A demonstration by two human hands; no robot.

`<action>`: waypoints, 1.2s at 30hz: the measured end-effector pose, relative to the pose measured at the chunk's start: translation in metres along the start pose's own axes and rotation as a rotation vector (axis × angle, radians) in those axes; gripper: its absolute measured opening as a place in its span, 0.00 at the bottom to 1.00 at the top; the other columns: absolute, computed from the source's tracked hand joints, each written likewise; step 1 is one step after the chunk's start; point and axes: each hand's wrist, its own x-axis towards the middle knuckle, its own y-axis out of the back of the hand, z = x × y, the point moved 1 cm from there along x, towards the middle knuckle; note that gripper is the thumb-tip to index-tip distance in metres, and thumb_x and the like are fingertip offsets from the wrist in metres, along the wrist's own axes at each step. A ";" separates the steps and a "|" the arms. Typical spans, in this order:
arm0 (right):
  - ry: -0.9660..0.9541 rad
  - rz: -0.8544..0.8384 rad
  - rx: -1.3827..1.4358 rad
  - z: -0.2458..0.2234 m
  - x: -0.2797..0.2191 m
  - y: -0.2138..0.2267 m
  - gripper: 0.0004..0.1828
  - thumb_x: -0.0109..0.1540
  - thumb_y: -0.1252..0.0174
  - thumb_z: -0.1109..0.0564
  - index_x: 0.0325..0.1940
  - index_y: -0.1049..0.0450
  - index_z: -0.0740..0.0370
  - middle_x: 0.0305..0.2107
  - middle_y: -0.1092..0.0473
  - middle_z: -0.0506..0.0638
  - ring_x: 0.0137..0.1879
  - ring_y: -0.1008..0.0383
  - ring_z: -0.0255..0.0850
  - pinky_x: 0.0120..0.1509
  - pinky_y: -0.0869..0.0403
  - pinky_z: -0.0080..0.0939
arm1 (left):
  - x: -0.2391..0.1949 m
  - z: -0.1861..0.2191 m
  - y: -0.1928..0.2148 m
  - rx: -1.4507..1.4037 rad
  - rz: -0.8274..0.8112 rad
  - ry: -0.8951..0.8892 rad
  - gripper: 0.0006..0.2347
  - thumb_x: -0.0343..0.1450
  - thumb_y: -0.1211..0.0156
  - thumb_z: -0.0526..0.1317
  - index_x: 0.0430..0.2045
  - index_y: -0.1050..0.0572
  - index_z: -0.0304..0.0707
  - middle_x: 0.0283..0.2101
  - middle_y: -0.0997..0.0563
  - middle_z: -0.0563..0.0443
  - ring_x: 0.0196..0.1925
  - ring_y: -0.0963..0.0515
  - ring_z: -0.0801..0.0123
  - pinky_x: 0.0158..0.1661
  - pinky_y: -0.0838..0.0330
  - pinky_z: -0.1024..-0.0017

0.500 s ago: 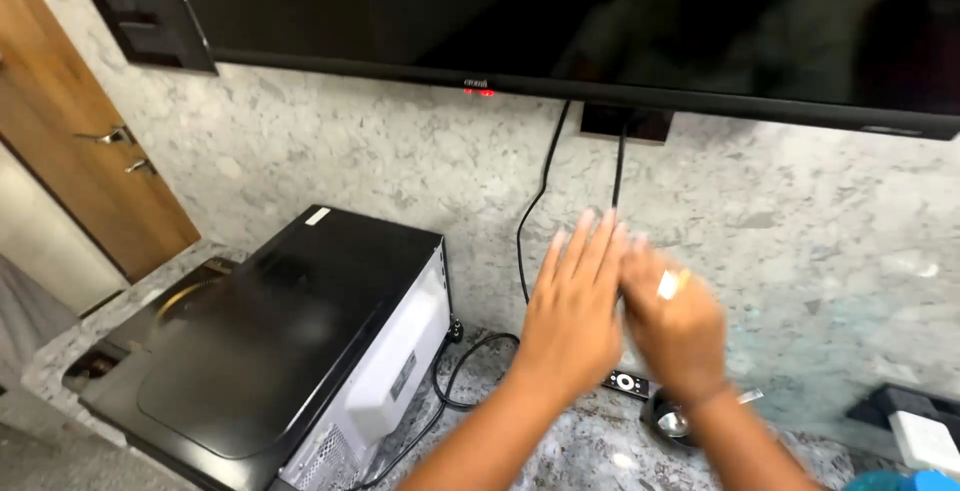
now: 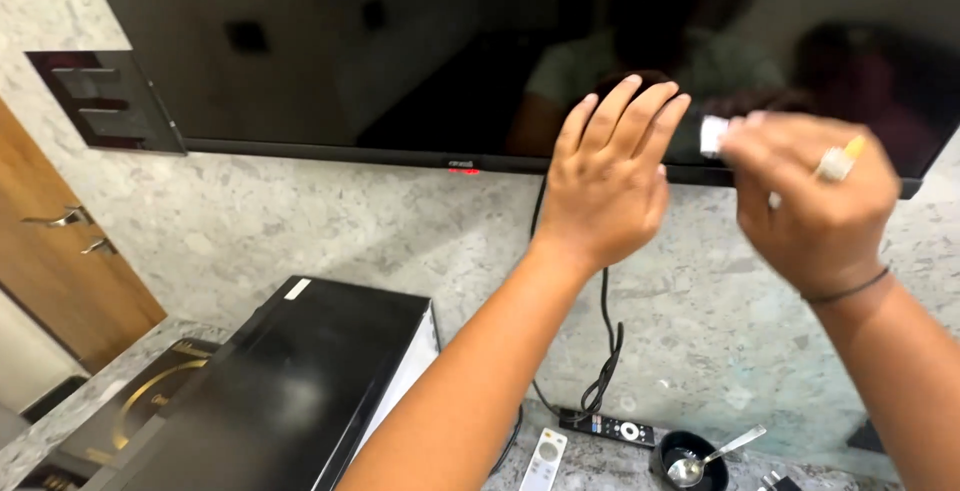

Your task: Cleaning a remote control and wiping a wall-mounted TV screen with a white cloth.

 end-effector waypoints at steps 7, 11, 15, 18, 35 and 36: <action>0.209 0.074 -0.210 0.038 0.056 0.006 0.05 0.66 0.32 0.67 0.44 0.17 0.62 0.45 0.21 0.49 0.57 0.20 0.45 0.61 0.23 0.44 | 0.008 -0.004 -0.023 0.139 0.150 -0.073 0.23 0.72 0.43 0.39 0.66 0.33 0.47 0.70 0.34 0.58 0.77 0.39 0.65 0.77 0.50 0.57; 0.258 0.014 -0.176 0.039 0.046 0.016 0.09 0.57 0.33 0.67 0.41 0.16 0.61 0.42 0.22 0.48 0.53 0.21 0.45 0.57 0.24 0.45 | 0.029 -0.015 -0.031 0.124 0.161 -0.125 0.18 0.71 0.41 0.40 0.57 0.28 0.49 0.65 0.32 0.58 0.72 0.37 0.64 0.71 0.47 0.56; 0.281 -0.003 -0.137 0.062 0.034 0.022 0.12 0.54 0.34 0.67 0.40 0.16 0.59 0.41 0.22 0.45 0.51 0.22 0.45 0.56 0.25 0.46 | 0.081 -0.022 -0.011 0.258 0.138 -0.206 0.17 0.71 0.41 0.40 0.57 0.26 0.47 0.64 0.32 0.55 0.69 0.36 0.61 0.69 0.44 0.55; 0.304 0.013 -0.107 0.084 0.047 0.031 0.11 0.54 0.34 0.66 0.40 0.16 0.59 0.41 0.22 0.45 0.50 0.23 0.45 0.56 0.26 0.45 | 0.127 -0.019 0.002 0.287 0.233 -0.279 0.18 0.72 0.41 0.40 0.58 0.27 0.46 0.70 0.34 0.58 0.74 0.37 0.62 0.72 0.43 0.56; 0.247 -0.013 -0.191 0.127 0.030 0.068 0.11 0.57 0.34 0.62 0.43 0.16 0.56 0.44 0.21 0.42 0.41 0.26 0.39 0.46 0.30 0.40 | 0.183 0.024 -0.024 0.408 0.269 -0.050 0.25 0.76 0.49 0.44 0.72 0.42 0.55 0.79 0.45 0.61 0.83 0.50 0.61 0.82 0.55 0.50; 0.248 -0.007 -0.190 0.129 0.031 0.067 0.11 0.57 0.34 0.62 0.43 0.16 0.56 0.44 0.21 0.42 0.41 0.26 0.39 0.46 0.30 0.40 | 0.184 0.024 -0.024 0.412 0.271 -0.052 0.25 0.76 0.49 0.44 0.72 0.42 0.55 0.79 0.45 0.61 0.83 0.50 0.61 0.82 0.55 0.50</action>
